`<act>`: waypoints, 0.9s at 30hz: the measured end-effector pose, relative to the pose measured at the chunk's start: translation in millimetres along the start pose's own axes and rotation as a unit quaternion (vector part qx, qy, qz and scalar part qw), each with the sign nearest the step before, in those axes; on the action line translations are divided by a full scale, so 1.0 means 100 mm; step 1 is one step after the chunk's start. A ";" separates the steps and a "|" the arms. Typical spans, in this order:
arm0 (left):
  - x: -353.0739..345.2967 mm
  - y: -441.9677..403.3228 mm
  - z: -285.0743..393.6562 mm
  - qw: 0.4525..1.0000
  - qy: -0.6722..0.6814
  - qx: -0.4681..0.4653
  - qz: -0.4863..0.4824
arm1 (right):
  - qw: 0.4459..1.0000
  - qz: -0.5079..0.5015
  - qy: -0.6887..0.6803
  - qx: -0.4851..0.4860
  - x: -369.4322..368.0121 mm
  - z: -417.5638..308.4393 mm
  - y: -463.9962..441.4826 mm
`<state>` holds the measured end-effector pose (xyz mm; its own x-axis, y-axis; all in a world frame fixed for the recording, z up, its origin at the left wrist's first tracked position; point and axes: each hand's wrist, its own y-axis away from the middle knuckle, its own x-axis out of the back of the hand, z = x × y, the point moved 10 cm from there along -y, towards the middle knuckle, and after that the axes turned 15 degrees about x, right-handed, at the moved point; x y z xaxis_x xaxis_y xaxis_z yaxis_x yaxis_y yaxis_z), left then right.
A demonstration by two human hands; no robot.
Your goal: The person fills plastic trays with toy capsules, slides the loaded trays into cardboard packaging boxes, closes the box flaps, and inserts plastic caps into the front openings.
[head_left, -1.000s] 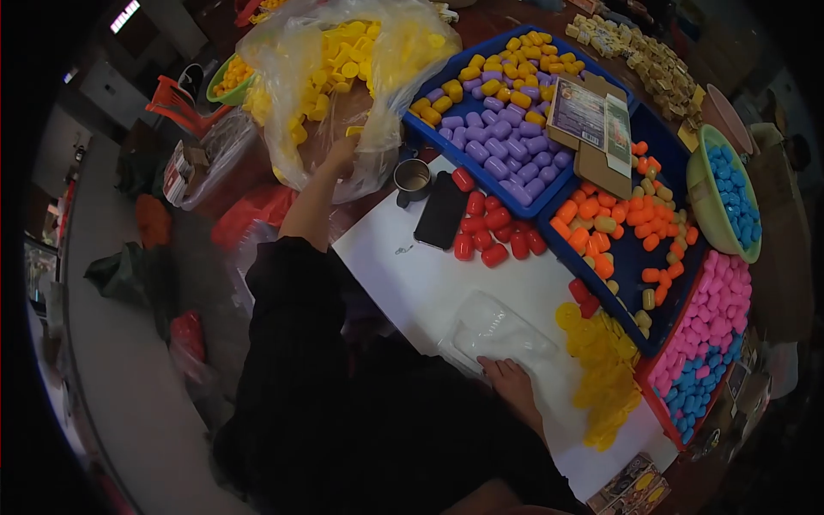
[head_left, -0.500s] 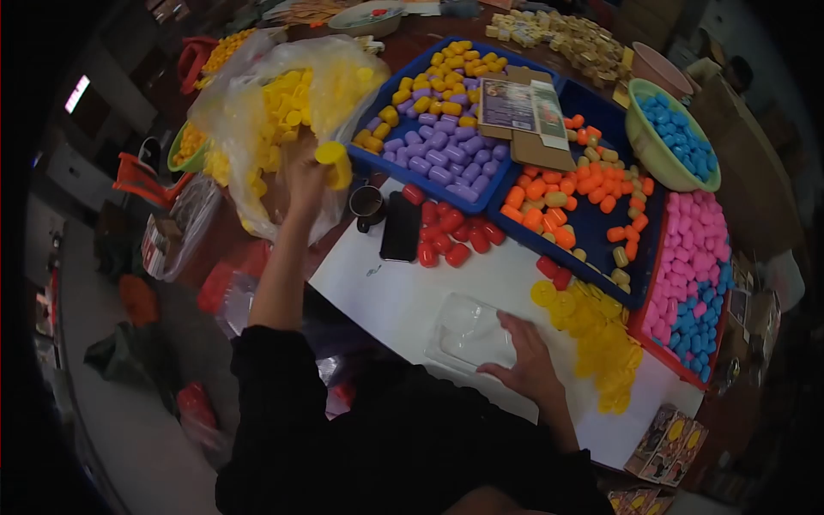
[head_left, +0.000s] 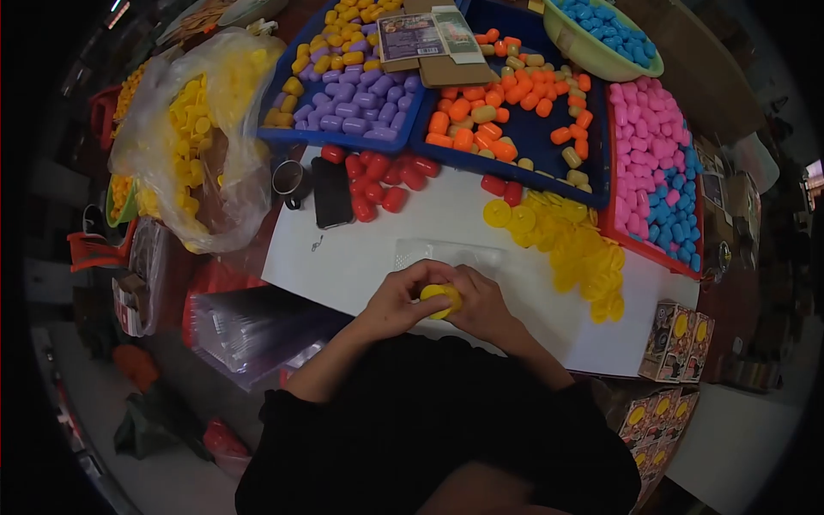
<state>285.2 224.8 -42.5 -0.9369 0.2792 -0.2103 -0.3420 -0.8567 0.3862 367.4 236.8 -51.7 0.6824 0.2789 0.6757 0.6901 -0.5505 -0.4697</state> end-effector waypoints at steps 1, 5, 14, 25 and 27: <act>0.01 0.00 -0.06 1.000 0.005 0.012 0.003 | 1.000 -0.012 0.014 0.018 -0.10 -0.05 0.01; 0.36 0.08 -0.03 0.993 0.007 -0.009 0.113 | 0.999 0.022 0.034 -0.010 0.26 -0.16 -0.14; 0.19 0.06 -0.09 0.914 -0.324 -0.162 0.184 | 0.991 -0.137 0.010 -0.002 -0.03 0.02 -0.02; 0.53 0.33 -0.65 0.876 -0.328 -0.149 0.320 | 0.934 -0.220 0.278 0.038 -0.98 1.09 -1.50; 0.54 0.41 -0.66 0.893 -0.212 -0.186 0.351 | 0.932 -0.249 0.264 0.000 -1.10 1.23 -1.45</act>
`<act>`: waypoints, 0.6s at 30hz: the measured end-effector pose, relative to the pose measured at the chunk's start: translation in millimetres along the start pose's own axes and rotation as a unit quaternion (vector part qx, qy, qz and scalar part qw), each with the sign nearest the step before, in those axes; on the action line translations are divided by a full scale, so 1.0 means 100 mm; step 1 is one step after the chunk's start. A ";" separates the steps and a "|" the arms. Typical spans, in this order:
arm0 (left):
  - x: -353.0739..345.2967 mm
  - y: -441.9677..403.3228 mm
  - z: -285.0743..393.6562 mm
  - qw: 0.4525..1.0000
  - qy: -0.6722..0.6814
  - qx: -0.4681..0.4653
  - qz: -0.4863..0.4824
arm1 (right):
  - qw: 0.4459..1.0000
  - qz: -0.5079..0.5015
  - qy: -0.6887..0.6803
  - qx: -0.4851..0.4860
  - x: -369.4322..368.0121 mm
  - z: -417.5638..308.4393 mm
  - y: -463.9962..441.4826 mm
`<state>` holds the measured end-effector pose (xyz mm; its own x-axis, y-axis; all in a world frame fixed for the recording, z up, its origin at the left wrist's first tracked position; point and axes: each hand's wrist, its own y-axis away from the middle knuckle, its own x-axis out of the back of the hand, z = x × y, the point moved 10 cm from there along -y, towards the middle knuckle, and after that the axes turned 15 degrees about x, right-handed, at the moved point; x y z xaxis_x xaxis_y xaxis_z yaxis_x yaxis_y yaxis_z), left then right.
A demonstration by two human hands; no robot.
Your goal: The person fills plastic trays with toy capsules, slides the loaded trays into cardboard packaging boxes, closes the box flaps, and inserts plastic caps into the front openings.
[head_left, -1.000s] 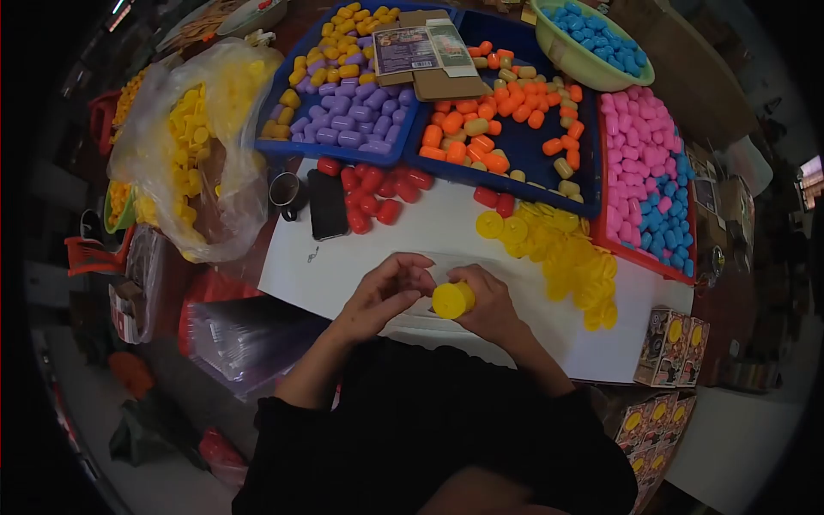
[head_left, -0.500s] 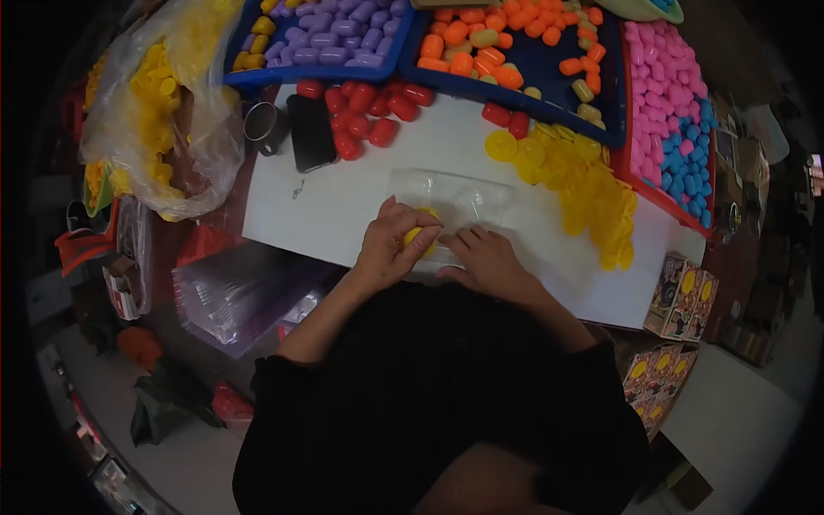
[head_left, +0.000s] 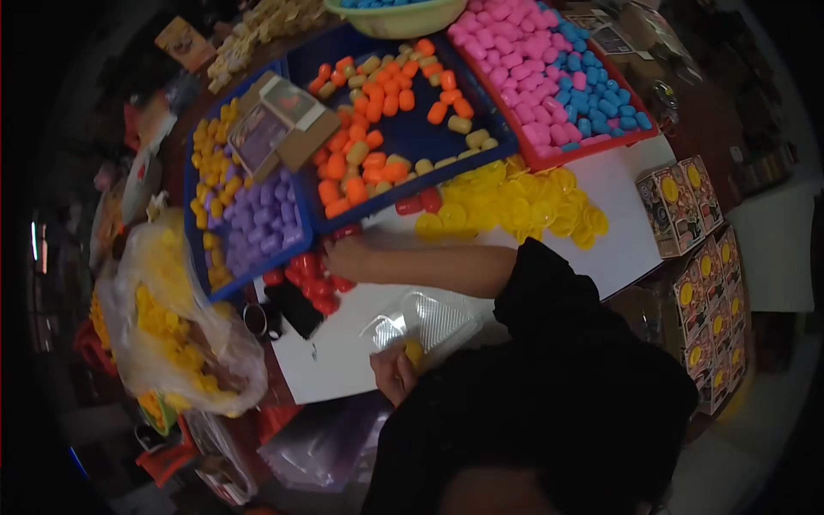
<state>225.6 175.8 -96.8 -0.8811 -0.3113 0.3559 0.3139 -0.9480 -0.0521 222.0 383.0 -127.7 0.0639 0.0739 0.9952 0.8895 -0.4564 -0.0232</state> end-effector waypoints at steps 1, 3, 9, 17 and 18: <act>-0.03 -0.02 -0.08 1.000 0.007 -0.021 -0.012 | 1.000 -0.002 0.006 -0.015 -0.02 0.06 0.03; -0.03 0.07 -0.11 0.985 -0.028 -0.167 0.014 | 1.000 0.004 0.002 -0.020 0.01 0.13 0.10; -0.17 -0.33 0.10 0.990 -0.061 -0.107 -0.062 | 0.970 0.127 -0.207 0.019 1.06 0.29 0.81; -0.21 -0.50 -0.04 0.990 -0.036 -0.080 -0.112 | 0.857 0.280 0.125 -0.414 2.21 3.19 3.64; -0.21 -0.51 -0.06 0.990 -0.043 -0.072 -0.114 | 0.860 0.276 0.188 -0.387 2.08 3.50 3.76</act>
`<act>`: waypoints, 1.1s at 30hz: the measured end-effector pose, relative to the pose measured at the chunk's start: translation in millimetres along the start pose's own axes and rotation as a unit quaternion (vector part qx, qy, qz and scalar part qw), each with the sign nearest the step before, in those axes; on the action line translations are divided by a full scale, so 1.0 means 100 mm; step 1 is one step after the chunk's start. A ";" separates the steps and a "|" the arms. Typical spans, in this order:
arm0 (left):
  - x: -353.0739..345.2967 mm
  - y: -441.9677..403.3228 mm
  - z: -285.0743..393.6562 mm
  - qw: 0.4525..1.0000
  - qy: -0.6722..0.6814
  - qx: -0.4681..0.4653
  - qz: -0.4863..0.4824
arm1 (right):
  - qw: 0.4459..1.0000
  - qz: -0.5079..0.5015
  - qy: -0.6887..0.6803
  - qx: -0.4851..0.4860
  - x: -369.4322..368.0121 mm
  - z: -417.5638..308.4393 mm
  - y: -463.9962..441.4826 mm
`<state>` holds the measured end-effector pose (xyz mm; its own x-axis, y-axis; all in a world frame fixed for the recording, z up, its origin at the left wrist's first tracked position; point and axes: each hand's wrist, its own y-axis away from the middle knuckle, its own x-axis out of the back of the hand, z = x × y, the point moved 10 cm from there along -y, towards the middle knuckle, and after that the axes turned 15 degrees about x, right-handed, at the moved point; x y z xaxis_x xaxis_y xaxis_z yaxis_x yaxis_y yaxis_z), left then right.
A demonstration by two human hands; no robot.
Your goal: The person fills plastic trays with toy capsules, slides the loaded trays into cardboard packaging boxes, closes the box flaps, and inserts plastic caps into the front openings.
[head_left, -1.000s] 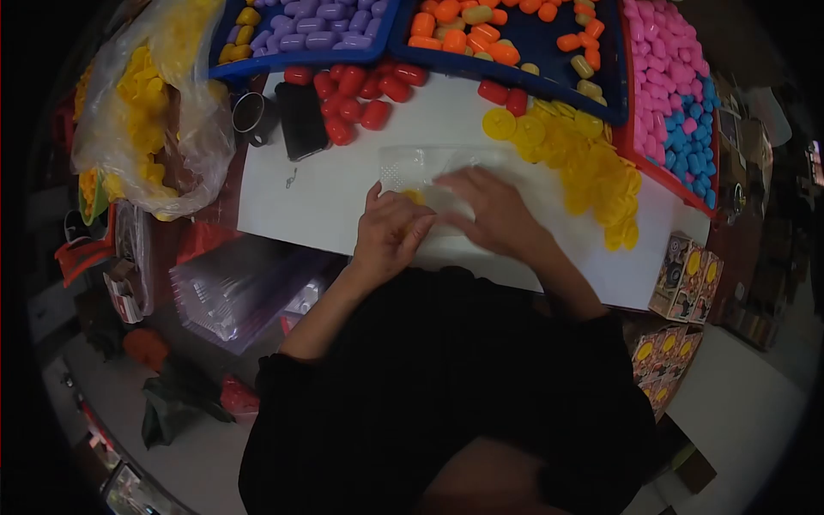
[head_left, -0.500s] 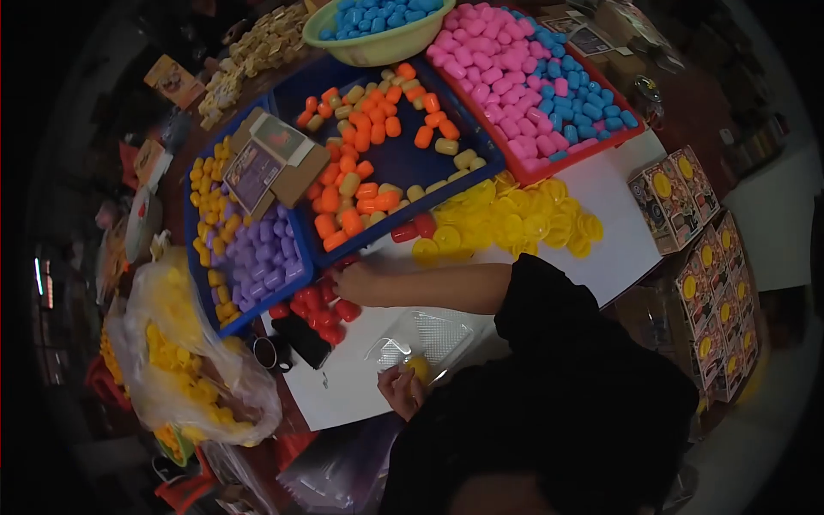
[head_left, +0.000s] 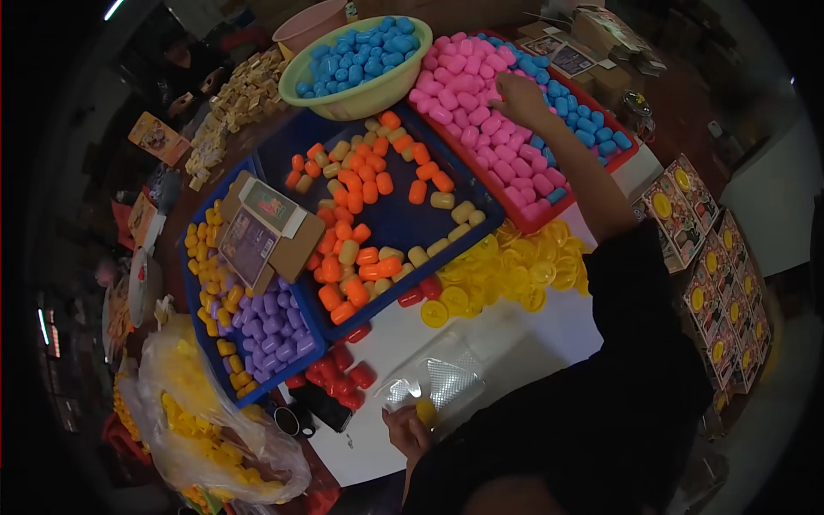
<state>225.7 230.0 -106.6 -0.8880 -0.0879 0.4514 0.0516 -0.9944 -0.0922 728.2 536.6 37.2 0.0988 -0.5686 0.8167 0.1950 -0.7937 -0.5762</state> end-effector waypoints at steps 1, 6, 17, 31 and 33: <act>0.01 -0.01 -0.01 1.000 0.001 -0.005 0.000 | 1.000 0.004 0.002 -0.001 -0.21 0.14 -0.04; -0.01 -0.02 -0.08 0.998 -0.044 0.025 0.026 | 0.992 -0.118 0.013 -0.046 -1.04 0.42 0.05; 0.03 0.00 -0.15 0.999 0.004 0.020 0.030 | 0.960 -0.216 0.012 -0.180 -0.35 1.52 0.56; 0.01 -0.04 -0.01 0.997 0.043 0.062 0.014 | 0.989 -0.076 -0.043 -0.119 -0.35 0.79 0.56; -0.01 -0.06 -0.01 0.998 0.028 0.056 0.010 | 0.965 -0.019 -0.253 -0.065 0.27 -0.25 0.31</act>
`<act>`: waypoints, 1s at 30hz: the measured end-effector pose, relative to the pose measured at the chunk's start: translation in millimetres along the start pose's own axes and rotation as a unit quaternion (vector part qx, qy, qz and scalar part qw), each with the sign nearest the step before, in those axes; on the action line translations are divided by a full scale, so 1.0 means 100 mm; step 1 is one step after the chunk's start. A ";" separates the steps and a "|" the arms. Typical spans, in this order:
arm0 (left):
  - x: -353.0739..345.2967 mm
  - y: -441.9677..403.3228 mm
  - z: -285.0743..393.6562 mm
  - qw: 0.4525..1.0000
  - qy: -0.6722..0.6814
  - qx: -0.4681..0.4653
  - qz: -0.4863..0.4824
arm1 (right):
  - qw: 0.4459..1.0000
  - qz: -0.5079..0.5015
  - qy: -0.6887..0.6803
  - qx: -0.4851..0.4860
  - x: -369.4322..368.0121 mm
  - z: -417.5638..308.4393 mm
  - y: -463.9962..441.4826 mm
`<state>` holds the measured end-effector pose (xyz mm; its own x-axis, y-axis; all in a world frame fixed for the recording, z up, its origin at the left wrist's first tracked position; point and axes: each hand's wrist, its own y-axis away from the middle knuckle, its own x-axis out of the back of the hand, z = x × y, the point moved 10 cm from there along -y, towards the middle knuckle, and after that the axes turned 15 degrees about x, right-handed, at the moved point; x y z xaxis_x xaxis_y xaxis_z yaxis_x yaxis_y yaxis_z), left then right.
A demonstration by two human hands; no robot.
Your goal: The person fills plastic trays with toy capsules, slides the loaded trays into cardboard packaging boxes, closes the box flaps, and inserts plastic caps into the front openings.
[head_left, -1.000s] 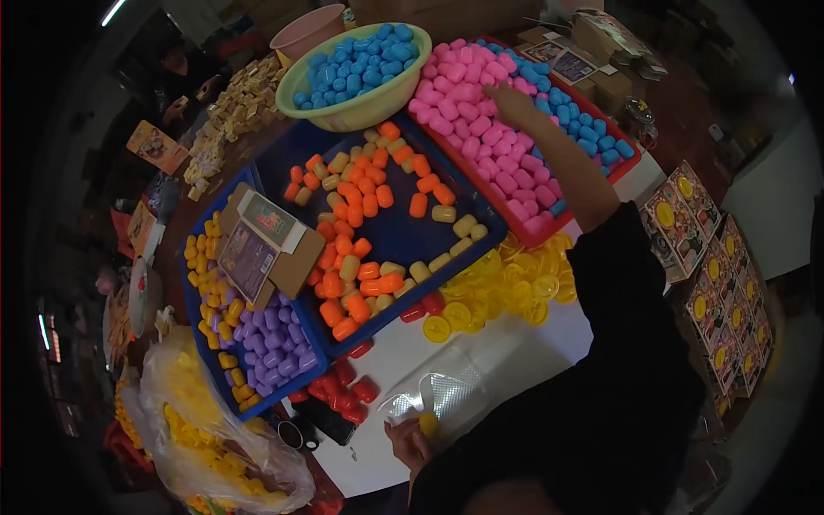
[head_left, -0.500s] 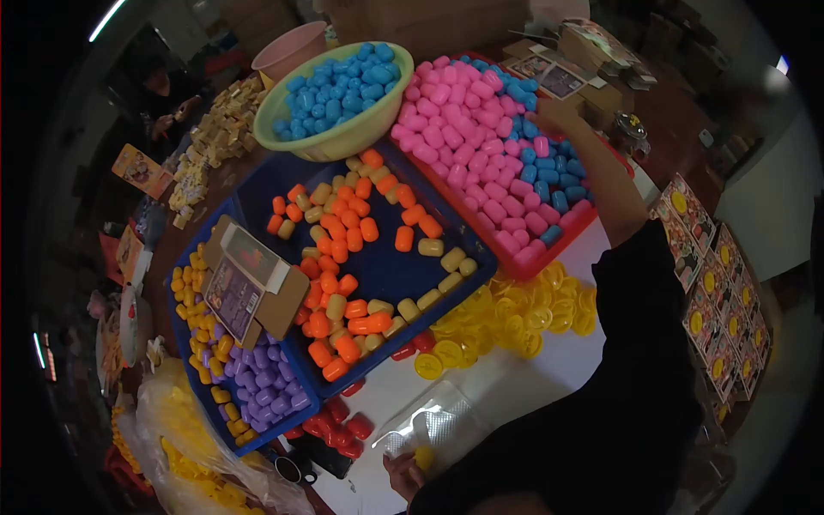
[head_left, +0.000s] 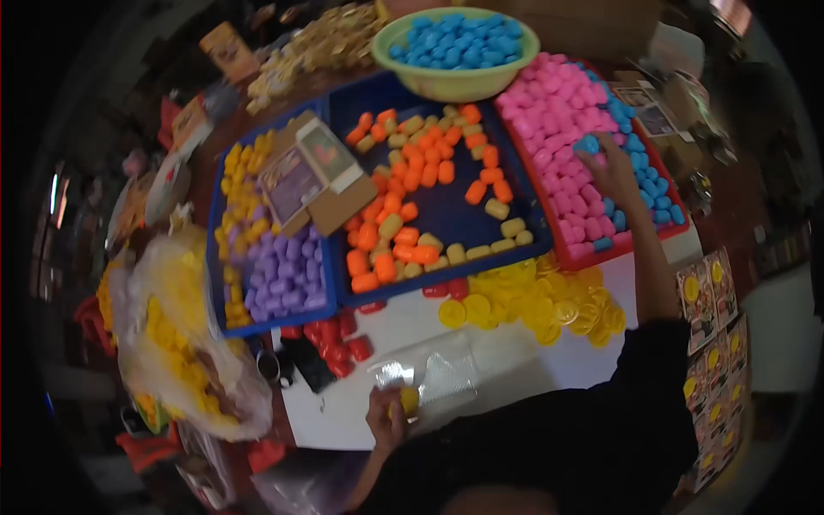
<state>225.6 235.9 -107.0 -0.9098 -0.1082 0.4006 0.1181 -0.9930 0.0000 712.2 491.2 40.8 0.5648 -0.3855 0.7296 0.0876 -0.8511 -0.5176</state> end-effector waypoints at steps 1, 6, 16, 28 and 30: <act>-0.01 0.01 -0.03 1.000 0.005 0.011 0.001 | 0.985 -0.031 -0.167 0.005 -0.17 -0.70 0.17; 0.00 -0.01 0.07 1.000 -0.017 0.002 0.015 | 0.779 -0.435 -0.187 0.410 -1.60 -3.05 1.79; -0.03 0.06 0.04 0.991 -0.068 0.019 0.116 | 0.666 -0.622 -0.338 0.235 -2.05 -3.05 2.30; 1.67 -2.35 0.99 0.907 -0.326 -0.158 0.213 | 0.709 -0.597 -0.312 0.211 -1.74 -2.93 1.87; 1.99 -3.38 0.30 0.855 -0.500 0.048 0.132 | 0.725 -0.541 -0.401 0.145 -1.47 -2.72 1.52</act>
<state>16.2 551.2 0.2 -0.0578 -0.1866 0.9807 0.3421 -0.9266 -0.1561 419.4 321.9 -23.7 0.3233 0.8815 0.3443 0.9380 -0.3466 0.0065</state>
